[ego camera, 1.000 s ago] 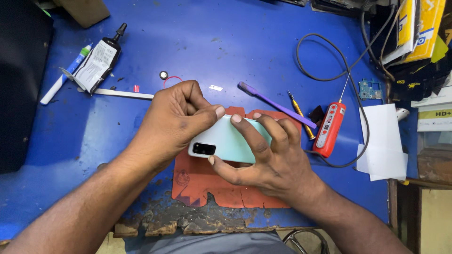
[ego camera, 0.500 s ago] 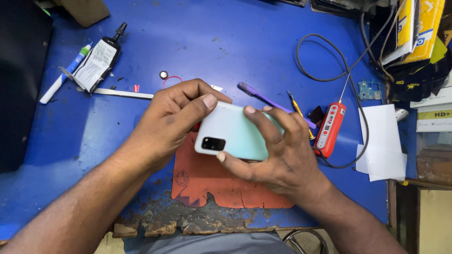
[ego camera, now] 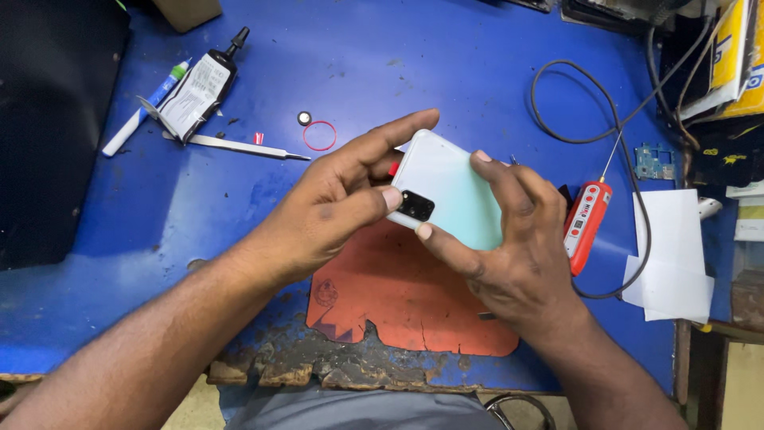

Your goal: The person works on a smartphone at a repair bench. They pry open the phone's back cover, disconnect an internal flex cable, wipe the inside with a tissue, press the cover back on, then use a screwdriver to work on the exposed screen assembly.

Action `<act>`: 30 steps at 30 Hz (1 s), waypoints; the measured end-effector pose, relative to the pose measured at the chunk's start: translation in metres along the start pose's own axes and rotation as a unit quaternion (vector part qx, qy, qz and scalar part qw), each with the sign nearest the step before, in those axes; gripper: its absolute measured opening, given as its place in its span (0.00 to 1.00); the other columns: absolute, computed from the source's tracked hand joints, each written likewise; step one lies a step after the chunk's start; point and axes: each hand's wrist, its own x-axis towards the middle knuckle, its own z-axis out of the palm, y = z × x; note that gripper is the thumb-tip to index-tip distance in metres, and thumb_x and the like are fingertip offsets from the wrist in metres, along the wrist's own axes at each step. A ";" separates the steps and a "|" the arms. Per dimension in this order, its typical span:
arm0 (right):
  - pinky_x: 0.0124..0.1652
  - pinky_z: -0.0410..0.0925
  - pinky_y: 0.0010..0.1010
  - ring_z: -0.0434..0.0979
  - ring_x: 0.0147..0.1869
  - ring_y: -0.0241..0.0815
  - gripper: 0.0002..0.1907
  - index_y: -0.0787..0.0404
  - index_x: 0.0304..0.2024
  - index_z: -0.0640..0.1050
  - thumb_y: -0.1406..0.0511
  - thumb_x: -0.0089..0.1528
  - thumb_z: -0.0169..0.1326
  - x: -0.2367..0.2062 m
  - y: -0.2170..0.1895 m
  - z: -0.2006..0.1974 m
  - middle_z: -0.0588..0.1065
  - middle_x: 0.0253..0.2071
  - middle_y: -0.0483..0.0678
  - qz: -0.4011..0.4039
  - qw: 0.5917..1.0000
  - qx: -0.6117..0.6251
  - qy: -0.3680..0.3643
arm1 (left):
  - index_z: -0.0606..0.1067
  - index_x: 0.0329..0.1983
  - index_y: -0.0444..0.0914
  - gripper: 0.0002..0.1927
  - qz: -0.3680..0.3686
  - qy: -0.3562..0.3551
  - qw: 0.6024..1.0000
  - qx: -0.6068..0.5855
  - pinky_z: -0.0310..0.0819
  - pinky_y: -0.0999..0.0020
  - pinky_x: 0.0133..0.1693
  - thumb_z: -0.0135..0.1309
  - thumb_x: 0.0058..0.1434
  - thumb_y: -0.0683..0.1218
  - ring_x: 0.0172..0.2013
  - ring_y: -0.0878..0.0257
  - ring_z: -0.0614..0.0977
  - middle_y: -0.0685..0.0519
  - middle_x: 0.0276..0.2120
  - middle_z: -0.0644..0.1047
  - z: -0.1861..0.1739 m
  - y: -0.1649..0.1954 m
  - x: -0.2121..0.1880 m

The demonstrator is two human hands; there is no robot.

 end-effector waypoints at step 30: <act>0.71 0.62 0.56 0.65 0.75 0.60 0.24 0.51 0.68 0.62 0.67 0.72 0.53 -0.026 0.016 0.003 0.62 0.70 0.57 0.196 0.512 0.831 -0.096 | 0.76 0.58 0.37 0.19 0.116 0.021 0.957 0.264 0.78 0.65 0.60 0.62 0.64 0.42 0.54 0.63 0.82 0.52 0.51 0.81 0.006 0.008 -0.006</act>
